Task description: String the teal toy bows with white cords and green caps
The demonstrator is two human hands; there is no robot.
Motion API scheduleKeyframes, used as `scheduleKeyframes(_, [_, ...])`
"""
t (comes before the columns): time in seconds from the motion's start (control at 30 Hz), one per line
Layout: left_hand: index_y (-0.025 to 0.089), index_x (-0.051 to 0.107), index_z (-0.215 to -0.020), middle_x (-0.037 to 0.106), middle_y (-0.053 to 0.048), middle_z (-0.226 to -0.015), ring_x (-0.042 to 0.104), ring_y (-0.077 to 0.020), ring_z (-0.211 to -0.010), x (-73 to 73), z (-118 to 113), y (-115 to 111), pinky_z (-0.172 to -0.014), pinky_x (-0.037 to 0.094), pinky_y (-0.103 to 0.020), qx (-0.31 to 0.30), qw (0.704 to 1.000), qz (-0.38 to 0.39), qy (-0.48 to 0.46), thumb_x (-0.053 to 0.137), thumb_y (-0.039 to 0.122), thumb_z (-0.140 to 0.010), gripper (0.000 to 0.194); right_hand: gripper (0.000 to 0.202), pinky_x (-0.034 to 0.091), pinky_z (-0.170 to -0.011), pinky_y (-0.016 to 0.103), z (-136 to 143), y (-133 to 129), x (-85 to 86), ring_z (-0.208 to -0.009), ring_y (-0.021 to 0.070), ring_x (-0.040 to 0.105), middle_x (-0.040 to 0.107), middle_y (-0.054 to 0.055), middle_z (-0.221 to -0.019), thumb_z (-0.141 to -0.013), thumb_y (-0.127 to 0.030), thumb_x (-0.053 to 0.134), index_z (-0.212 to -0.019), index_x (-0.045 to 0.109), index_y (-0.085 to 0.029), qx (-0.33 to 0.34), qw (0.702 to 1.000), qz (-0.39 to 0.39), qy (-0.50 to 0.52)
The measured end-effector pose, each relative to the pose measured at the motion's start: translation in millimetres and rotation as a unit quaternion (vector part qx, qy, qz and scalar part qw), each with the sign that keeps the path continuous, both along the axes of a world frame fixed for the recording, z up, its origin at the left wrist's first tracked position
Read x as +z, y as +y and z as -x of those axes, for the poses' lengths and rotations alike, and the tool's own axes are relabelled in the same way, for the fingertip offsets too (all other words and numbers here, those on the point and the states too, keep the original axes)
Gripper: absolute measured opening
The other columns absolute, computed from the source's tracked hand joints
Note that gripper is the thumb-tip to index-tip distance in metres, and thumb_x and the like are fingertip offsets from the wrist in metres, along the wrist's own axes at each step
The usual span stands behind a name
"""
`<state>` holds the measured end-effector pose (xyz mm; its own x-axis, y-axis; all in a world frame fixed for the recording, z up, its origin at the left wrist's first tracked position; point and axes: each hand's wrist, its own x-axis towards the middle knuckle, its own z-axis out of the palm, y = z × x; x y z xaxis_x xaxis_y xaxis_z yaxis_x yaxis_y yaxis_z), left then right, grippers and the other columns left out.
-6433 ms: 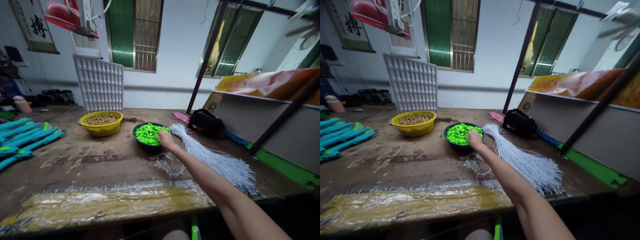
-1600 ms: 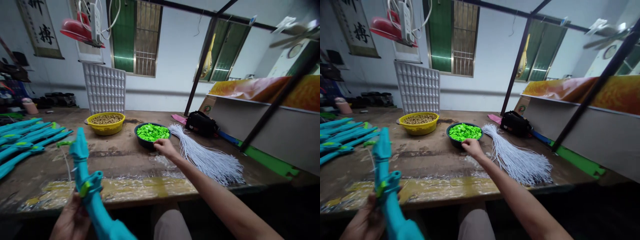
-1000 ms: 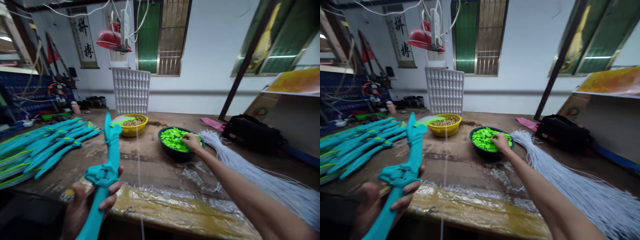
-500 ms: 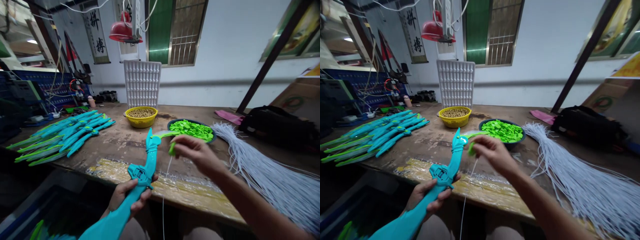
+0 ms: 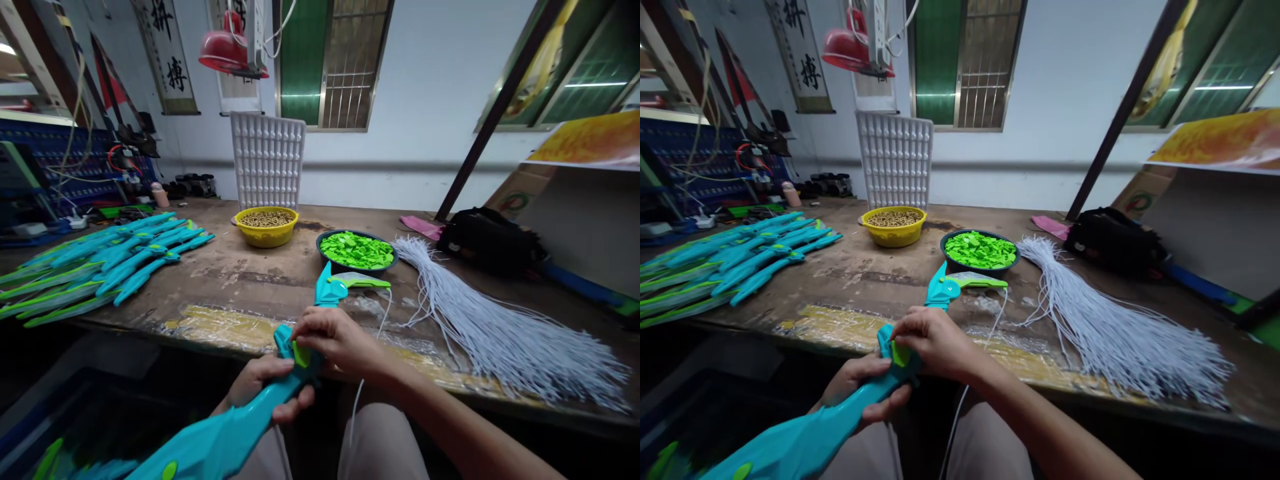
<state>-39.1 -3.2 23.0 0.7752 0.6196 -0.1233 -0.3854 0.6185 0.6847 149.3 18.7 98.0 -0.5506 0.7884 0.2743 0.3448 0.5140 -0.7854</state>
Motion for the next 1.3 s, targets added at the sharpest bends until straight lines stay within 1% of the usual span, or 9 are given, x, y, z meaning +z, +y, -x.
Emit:
scheduleKeyframes(0.23, [0.004,0.074,-0.101,0.072,-0.013,-0.074,0.049,-0.0065,-0.037,9.9,3,1,-0.036,0.025,-0.019,-0.040,0.999,-0.030,0.012,0.066,0.039,-0.083,0.040,0.016,0.044,-0.066,0.023,-4,-4,5.9,-0.074,0.0149,0.059,0.059,0.000,-0.077,-0.088,-0.013,0.064,-0.083,0.078,-0.017,-0.006,1.000,-0.008,-0.015])
scheduleKeyframes(0.5, [0.004,0.072,-0.088,0.071,-0.013,-0.068,0.049,-0.0079,-0.037,7.3,10,3,-0.036,0.028,-0.020,-0.041,0.997,-0.060,0.030,0.067,0.041,-0.082,0.038,0.015,0.042,-0.072,0.025,6,-13,-7.7,-0.077,0.0145,0.056,0.055,0.000,-0.079,-0.089,-0.006,0.063,-0.084,0.072,-0.017,-0.035,0.996,-0.084,0.016])
scheduleKeyframes(0.6, [0.006,0.071,-0.096,0.072,-0.012,-0.068,0.049,-0.0079,-0.037,10.9,9,2,-0.036,0.029,-0.019,-0.038,0.996,-0.073,0.037,0.071,0.043,-0.081,0.040,0.012,0.043,-0.075,0.027,7,-19,-12.8,-0.084,0.0163,0.057,0.058,0.001,-0.088,-0.093,-0.009,0.061,-0.096,0.068,-0.018,-0.058,0.990,-0.125,0.025])
scheduleKeyframes(0.73, [0.006,0.070,-0.107,0.073,-0.012,-0.069,0.049,-0.0066,-0.036,17.2,7,0,-0.035,0.032,-0.017,-0.038,0.992,-0.100,0.074,0.074,0.048,-0.081,0.049,0.020,0.044,-0.086,0.033,4,-24,-19.8,-0.098,0.0203,0.059,0.062,0.005,-0.106,-0.093,-0.015,0.066,-0.112,0.062,-0.020,-0.101,0.980,-0.172,0.010])
scheduleKeyframes(0.83, [0.007,0.070,-0.107,0.072,-0.010,-0.066,0.048,-0.0065,-0.034,18.5,4,0,-0.034,0.033,-0.016,-0.047,0.986,-0.118,0.110,0.075,0.055,-0.078,0.056,0.005,0.040,-0.091,0.037,0,-25,-25.6,-0.101,0.0214,0.060,0.066,0.005,-0.106,-0.098,-0.022,0.064,-0.103,0.065,-0.021,-0.091,0.972,-0.216,-0.005])
scheduleKeyframes(0.93, [0.007,0.070,-0.108,0.072,-0.010,-0.063,0.047,-0.0068,-0.032,18.5,0,2,-0.033,0.033,-0.016,-0.074,0.984,-0.117,0.114,0.074,0.059,-0.077,0.061,0.017,0.038,-0.091,0.039,-4,-24,-30.7,-0.096,0.0198,0.061,0.067,0.003,-0.098,-0.103,-0.033,0.059,-0.094,0.068,-0.021,-0.074,0.965,-0.249,0.019])
scheduleKeyframes(1.03, [0.006,0.070,-0.111,0.072,-0.010,-0.064,0.048,-0.0068,-0.033,21.1,-4,5,-0.032,0.034,-0.016,-0.093,0.982,-0.122,0.112,0.075,0.061,-0.075,0.066,0.024,0.039,-0.091,0.040,-8,-25,-35.2,-0.094,0.0191,0.060,0.065,0.004,-0.097,-0.103,-0.039,0.057,-0.095,0.071,-0.021,-0.079,0.956,-0.279,0.048])
scheduleKeyframes(1.2, [0.005,0.070,-0.109,0.072,-0.010,-0.064,0.050,-0.0072,-0.034,26.5,-11,4,-0.034,0.038,-0.016,-0.105,0.974,-0.157,0.121,0.075,0.059,-0.078,0.063,0.021,0.042,-0.089,0.040,-9,-32,-42.4,-0.096,0.0201,0.058,0.063,0.004,-0.099,-0.104,-0.035,0.055,-0.098,0.071,-0.022,-0.086,0.954,-0.279,0.066])
scheduleKeyframes(1.3, [0.007,0.067,-0.111,0.073,-0.009,-0.065,0.050,-0.0077,-0.032,26.0,-15,2,-0.033,0.037,-0.016,-0.089,0.972,-0.176,0.128,0.070,0.056,-0.084,0.056,0.016,0.042,-0.089,0.040,-6,-38,-44.3,-0.096,0.0208,0.056,0.061,0.005,-0.098,-0.104,-0.027,0.054,-0.100,0.068,-0.021,-0.124,0.949,-0.279,0.077])
